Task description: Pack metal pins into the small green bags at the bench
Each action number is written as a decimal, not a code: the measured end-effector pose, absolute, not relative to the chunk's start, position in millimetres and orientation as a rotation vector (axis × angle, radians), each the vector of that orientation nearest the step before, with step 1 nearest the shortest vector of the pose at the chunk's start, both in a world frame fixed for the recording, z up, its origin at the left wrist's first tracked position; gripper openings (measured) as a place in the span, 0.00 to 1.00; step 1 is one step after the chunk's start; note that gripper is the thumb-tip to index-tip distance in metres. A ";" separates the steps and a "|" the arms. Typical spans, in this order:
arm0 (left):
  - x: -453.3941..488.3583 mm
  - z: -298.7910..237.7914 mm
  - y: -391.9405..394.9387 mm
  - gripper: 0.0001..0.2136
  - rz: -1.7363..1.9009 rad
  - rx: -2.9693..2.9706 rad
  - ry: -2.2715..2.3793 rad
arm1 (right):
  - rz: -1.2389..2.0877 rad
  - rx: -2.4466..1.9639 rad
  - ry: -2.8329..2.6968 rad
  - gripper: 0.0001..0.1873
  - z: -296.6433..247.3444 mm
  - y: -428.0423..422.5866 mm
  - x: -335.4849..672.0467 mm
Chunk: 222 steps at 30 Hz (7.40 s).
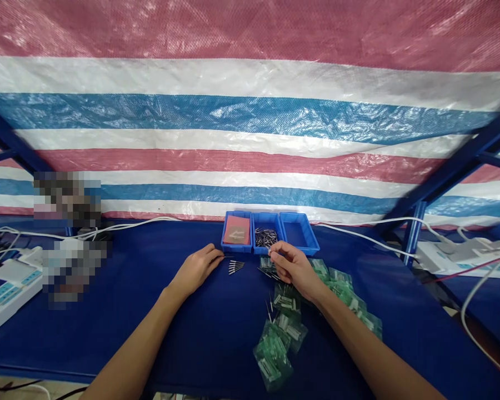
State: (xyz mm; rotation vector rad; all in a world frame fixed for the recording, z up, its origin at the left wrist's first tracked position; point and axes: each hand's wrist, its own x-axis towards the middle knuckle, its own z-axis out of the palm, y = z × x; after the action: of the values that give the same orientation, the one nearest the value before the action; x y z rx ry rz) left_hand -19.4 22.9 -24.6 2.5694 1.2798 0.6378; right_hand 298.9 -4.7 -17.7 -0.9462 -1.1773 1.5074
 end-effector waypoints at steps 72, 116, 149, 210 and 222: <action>11.2 -17.3 -7.9 0.12 0.558 2.457 1.160 | 1.666 -0.891 -1.085 0.19 -6.7 -7.4 299.2; -9.4 4.0 -2.5 0.14 0.458 2.469 1.096 | 1.662 -0.870 -1.108 0.17 -10.8 -6.0 301.1; 10.3 -14.9 -7.6 0.11 0.563 2.524 1.214 | 1.665 -0.868 -1.111 0.17 -8.2 -6.8 300.3; 16.6 -24.2 -11.7 0.20 0.899 2.679 1.097 | 1.137 -1.080 -1.314 0.18 -17.0 -10.4 292.9; 23.8 -13.6 -19.6 0.04 0.701 2.487 1.003 | 0.859 -1.144 -1.432 0.16 -19.3 -10.7 292.8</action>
State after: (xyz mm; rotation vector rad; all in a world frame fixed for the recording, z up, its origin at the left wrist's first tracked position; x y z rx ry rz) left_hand 23.8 -19.6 -13.6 2.4874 1.0025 0.7013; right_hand 292.8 -10.7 -19.3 -1.1440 -1.4320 0.8593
